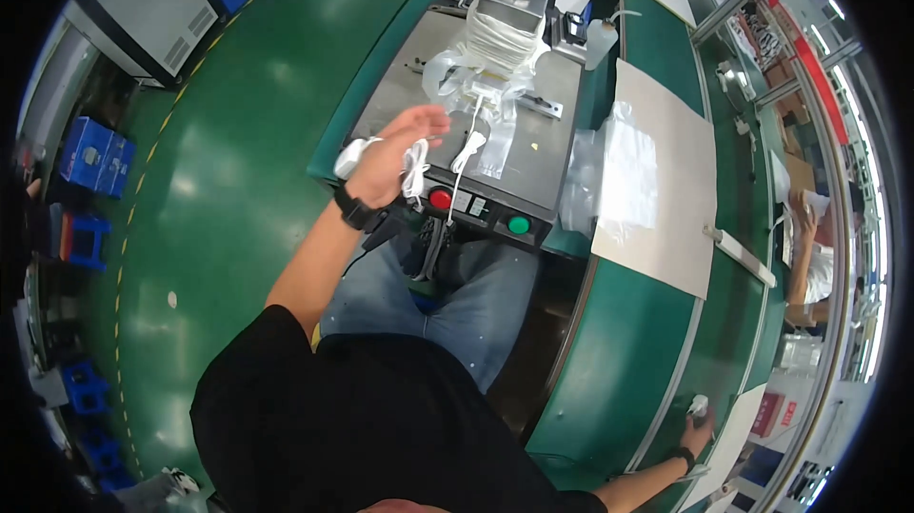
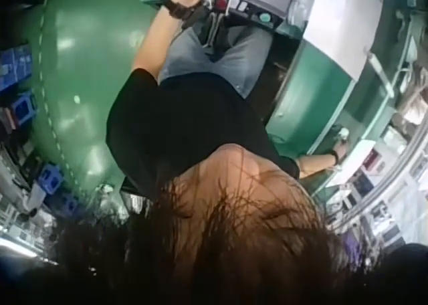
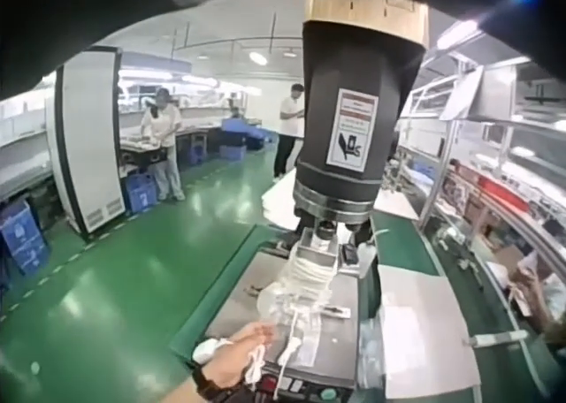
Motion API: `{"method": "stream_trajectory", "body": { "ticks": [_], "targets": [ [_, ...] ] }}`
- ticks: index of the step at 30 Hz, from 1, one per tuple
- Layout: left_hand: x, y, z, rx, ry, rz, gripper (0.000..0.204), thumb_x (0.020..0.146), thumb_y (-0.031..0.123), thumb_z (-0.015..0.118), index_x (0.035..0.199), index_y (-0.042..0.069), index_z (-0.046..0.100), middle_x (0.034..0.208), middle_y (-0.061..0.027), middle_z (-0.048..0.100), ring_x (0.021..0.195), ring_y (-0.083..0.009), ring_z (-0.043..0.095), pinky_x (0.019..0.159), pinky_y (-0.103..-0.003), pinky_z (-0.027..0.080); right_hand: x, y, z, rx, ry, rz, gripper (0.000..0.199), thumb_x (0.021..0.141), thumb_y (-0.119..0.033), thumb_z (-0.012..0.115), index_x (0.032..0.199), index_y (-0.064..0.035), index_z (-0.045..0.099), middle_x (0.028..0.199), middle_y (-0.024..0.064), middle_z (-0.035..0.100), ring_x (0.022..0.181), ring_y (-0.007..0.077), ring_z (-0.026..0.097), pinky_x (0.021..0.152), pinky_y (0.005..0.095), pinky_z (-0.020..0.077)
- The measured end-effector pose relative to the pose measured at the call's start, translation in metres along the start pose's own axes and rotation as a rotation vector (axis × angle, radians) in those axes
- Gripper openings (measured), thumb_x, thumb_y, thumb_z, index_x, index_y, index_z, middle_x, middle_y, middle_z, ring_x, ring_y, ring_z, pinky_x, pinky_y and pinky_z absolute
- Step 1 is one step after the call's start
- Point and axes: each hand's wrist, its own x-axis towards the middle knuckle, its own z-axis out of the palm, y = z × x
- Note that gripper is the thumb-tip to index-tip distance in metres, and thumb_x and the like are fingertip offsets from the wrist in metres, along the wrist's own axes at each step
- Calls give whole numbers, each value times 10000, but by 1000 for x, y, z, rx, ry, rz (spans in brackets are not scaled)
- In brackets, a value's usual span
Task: Operate an assembly machine to join electronic components.
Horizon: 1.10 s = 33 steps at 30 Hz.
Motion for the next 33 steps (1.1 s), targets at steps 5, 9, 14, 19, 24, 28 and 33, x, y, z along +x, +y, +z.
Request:
{"method": "stream_trajectory", "body": {
  "ticks": [5,9,14,19,24,28,33],
  "targets": [
    [30,-22,27,-78,40,-263,297,1007,150,529,1259,4,589,1043,-75,683,900,-198,679,866,-367,550,29,17,17,-143,74,-58,534,856,-90,721,1348,-11,529,1284,168,606,1221,317,570,1096,415,434],
    [55,-24,21,-182,-246,-439,281,998,199,535,1219,34,587,887,-84,655,726,-193,650,774,-342,544,30,-29,2,982,353,198,414,934,-247,698,1261,-41,546,1156,98,622,1044,252,599,931,363,511],
    [61,-20,26,-436,-268,-638,344,1053,286,466,1270,47,585,736,-48,609,588,-176,587,719,-362,523,-25,-199,-39,1330,280,-179,360,1005,-145,595,1333,-87,457,1045,32,572,653,68,454,565,261,399],
    [34,-1,8,-654,-546,-487,445,1077,346,404,1398,56,507,661,-37,519,536,-159,495,627,-336,438,-82,-403,5,1078,-63,-561,449,928,-188,692,1301,-60,478,855,12,526,593,96,463,498,211,380],
    [-35,37,-10,-617,-374,-140,496,1085,306,374,1544,118,353,652,-44,495,552,-162,484,612,-338,416,-73,-546,96,985,-718,-766,449,993,-311,595,1271,35,530,827,79,635,586,113,510,519,240,423],
    [-96,66,-19,-552,-245,251,497,1088,288,341,1560,133,316,648,-53,496,543,-176,461,591,-338,406,-48,-638,189,954,-930,-550,332,1049,-262,518,1147,28,645,776,37,645,586,74,514,568,235,420],
    [-121,69,-81,-742,-368,256,484,1096,314,288,1516,90,374,627,-67,483,515,-177,416,542,-327,377,-20,-731,281,1050,-636,-650,264,1043,-222,518,1017,0,660,709,57,653,564,141,572,520,286,426]
  ]
}}
